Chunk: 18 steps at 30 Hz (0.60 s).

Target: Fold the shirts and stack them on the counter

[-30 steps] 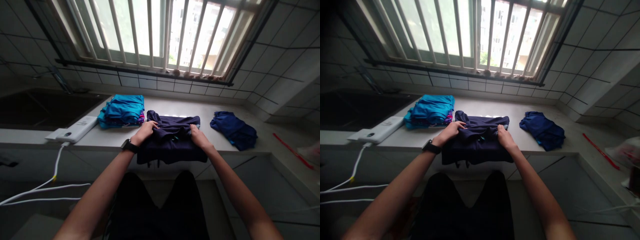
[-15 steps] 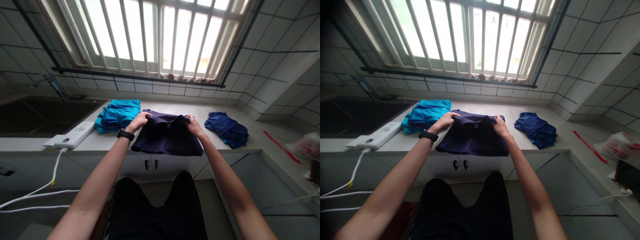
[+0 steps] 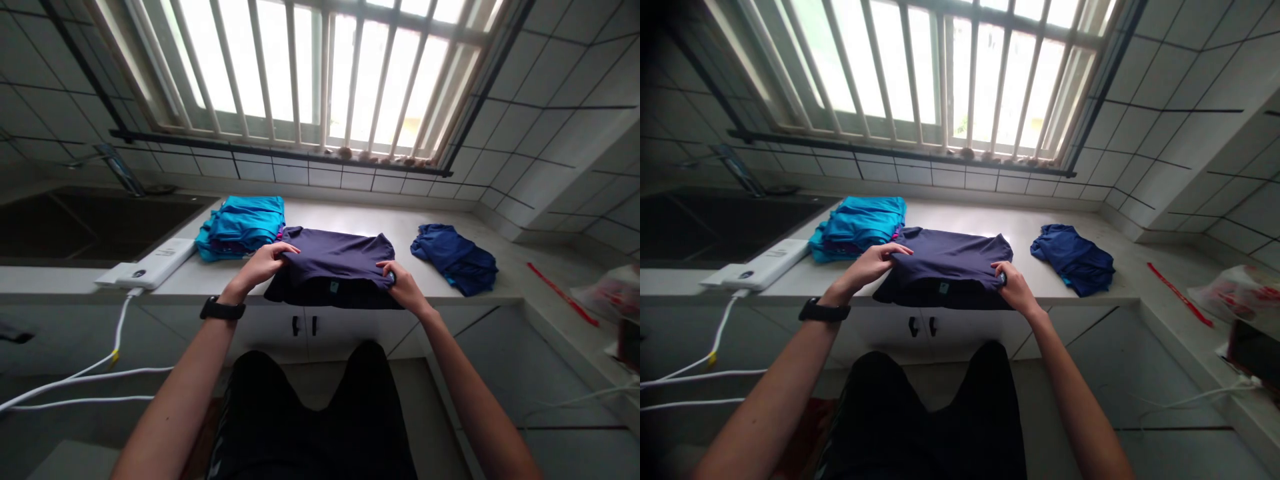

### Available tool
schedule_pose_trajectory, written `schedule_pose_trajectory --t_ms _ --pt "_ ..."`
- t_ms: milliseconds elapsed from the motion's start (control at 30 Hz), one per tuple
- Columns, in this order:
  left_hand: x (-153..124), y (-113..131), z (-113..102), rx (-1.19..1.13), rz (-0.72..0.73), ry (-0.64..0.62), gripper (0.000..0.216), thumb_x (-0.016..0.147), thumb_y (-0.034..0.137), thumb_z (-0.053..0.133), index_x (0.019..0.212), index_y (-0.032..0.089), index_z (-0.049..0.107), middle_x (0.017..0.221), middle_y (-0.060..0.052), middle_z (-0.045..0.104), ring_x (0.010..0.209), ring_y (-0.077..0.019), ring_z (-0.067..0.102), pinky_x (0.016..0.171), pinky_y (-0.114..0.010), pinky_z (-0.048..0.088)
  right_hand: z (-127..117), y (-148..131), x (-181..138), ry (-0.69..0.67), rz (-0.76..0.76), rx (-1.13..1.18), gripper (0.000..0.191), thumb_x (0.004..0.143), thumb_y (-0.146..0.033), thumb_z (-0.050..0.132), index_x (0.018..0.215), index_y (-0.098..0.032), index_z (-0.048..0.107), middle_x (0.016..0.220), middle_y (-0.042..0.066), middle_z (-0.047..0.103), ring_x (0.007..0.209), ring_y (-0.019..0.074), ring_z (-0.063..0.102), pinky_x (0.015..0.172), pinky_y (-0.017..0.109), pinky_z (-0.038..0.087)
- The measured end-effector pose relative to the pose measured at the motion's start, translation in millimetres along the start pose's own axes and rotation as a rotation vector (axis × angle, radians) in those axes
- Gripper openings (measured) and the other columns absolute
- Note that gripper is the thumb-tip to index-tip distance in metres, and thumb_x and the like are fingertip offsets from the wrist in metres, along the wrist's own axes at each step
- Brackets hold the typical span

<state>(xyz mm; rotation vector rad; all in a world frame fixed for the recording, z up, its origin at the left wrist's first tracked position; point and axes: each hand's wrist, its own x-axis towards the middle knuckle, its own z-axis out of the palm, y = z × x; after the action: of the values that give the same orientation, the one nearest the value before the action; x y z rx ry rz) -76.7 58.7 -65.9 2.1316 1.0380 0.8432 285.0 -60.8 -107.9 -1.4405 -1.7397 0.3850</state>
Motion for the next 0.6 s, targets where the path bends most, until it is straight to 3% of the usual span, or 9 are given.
schedule_pose_trajectory --t_ms 100,233,300,367,433,500,600 --pt "-14 3 3 0.008 0.009 -0.038 0.035 0.073 0.030 0.057 0.097 0.018 0.079 0.119 -0.010 0.078 0.113 -0.0278 0.070 0.107 -0.042 0.052 -1 2 -20 -0.003 0.005 0.011 0.017 0.073 -0.015 0.056 0.082 -0.026 0.046 0.125 0.012 0.071 0.120 0.0256 0.065 0.107 0.043 0.046" --pt "-29 1 5 0.101 0.025 -0.123 0.031 0.072 0.028 0.055 0.089 0.021 0.079 0.127 -0.009 0.075 0.118 -0.0277 0.069 0.112 -0.041 0.049 -10 -1 -34 -0.199 -0.019 0.010 0.025 0.066 -0.010 0.052 0.086 -0.024 0.058 0.139 0.013 0.064 0.133 0.0257 0.059 0.114 0.043 0.042" --pt "-37 3 3 0.149 0.039 -0.139 0.036 0.072 0.026 0.054 0.095 0.022 0.081 0.136 -0.008 0.071 0.125 -0.0278 0.066 0.115 -0.040 0.048 -18 -5 -37 -0.273 -0.058 0.001 0.036 0.066 -0.010 0.051 0.097 -0.022 0.065 0.145 0.012 0.060 0.137 0.0260 0.056 0.116 0.042 0.040" --pt "-46 7 1 0.207 0.052 -0.108 0.041 0.074 0.026 0.056 0.107 0.023 0.081 0.145 -0.007 0.066 0.132 -0.0280 0.062 0.117 -0.039 0.046 -25 -7 -35 -0.258 -0.050 -0.017 0.047 0.069 -0.011 0.050 0.110 -0.023 0.068 0.144 0.010 0.061 0.135 0.0256 0.057 0.114 0.042 0.042" --pt "-53 13 1 0.274 0.083 -0.027 0.044 0.080 0.028 0.057 0.119 0.026 0.078 0.150 -0.005 0.062 0.138 -0.0278 0.057 0.120 -0.040 0.043 -29 -7 -30 -0.127 0.061 -0.080 0.049 0.076 -0.014 0.047 0.120 -0.023 0.066 0.136 0.010 0.066 0.122 0.0248 0.064 0.105 0.039 0.049" --pt "-56 15 8 0.338 0.133 0.003 0.045 0.085 0.035 0.060 0.128 0.027 0.074 0.152 -0.005 0.060 0.144 -0.0284 0.051 0.123 -0.043 0.039 -27 -5 -22 0.037 0.275 -0.224 0.040 0.088 -0.023 0.045 0.123 -0.020 0.065 0.124 0.013 0.070 0.108 0.0258 0.069 0.093 0.037 0.052" --pt "-53 6 26 0.440 0.157 -0.119 0.065 0.080 0.048 0.074 0.141 0.027 0.065 0.156 -0.010 0.055 0.147 -0.0336 0.047 0.123 -0.050 0.038 -19 -3 -11 0.088 0.551 -0.468 0.043 0.095 -0.051 0.054 0.114 -0.016 0.068 0.114 0.019 0.071 0.104 0.0315 0.069 0.084 0.037 0.051"
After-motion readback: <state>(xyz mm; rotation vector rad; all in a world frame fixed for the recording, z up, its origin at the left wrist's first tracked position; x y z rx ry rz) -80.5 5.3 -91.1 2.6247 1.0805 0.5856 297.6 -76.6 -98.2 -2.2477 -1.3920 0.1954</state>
